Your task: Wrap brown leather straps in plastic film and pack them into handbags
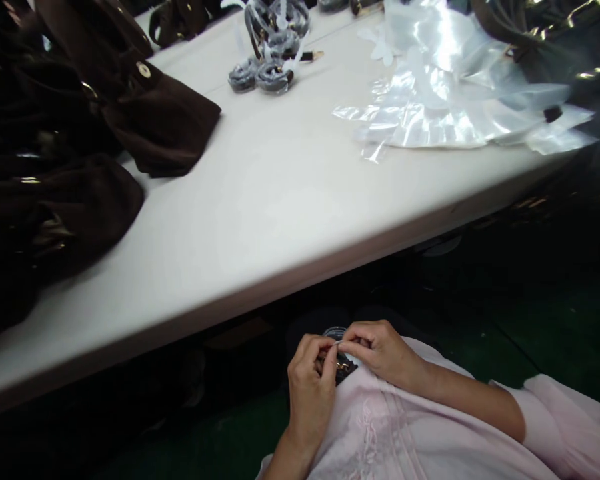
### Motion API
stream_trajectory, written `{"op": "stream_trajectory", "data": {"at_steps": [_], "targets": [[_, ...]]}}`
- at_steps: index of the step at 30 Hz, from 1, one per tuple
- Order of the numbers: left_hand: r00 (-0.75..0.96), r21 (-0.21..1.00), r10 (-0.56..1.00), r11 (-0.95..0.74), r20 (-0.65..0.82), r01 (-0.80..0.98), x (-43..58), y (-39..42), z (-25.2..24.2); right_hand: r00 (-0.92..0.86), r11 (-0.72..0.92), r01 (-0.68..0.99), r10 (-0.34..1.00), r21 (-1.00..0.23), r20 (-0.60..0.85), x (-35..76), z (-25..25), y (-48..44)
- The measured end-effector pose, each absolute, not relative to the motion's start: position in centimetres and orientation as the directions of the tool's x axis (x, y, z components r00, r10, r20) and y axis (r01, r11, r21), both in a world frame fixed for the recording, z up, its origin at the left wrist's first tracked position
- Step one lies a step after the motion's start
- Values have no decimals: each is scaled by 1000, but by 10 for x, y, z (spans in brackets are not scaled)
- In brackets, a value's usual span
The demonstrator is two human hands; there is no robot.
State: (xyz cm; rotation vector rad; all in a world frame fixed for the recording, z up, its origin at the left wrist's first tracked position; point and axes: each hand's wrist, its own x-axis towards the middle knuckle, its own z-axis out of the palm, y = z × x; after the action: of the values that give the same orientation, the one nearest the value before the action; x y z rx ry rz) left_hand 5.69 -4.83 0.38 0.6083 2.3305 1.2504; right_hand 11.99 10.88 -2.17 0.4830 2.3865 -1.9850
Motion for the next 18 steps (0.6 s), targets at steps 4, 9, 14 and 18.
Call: {"op": "stream_trajectory", "data": {"at_steps": [4, 9, 14, 18], "targets": [[-815, 844, 579, 450, -28, 291, 61, -50, 8, -927, 52, 352, 159, -935, -340, 122, -21, 111], [-746, 866, 663, 341, 53, 365, 69, -57, 8, -933, 64, 339, 148, -939, -327, 129, -16, 110], [-721, 850, 687, 327, 85, 412, 71, -64, 11, -945, 88, 291, 184, -953, -272, 132, -11, 109], [-766, 861, 641, 416, -49, 293, 65, -62, 14, -949, 89, 273, 186, -958, -253, 129, -11, 110]]}}
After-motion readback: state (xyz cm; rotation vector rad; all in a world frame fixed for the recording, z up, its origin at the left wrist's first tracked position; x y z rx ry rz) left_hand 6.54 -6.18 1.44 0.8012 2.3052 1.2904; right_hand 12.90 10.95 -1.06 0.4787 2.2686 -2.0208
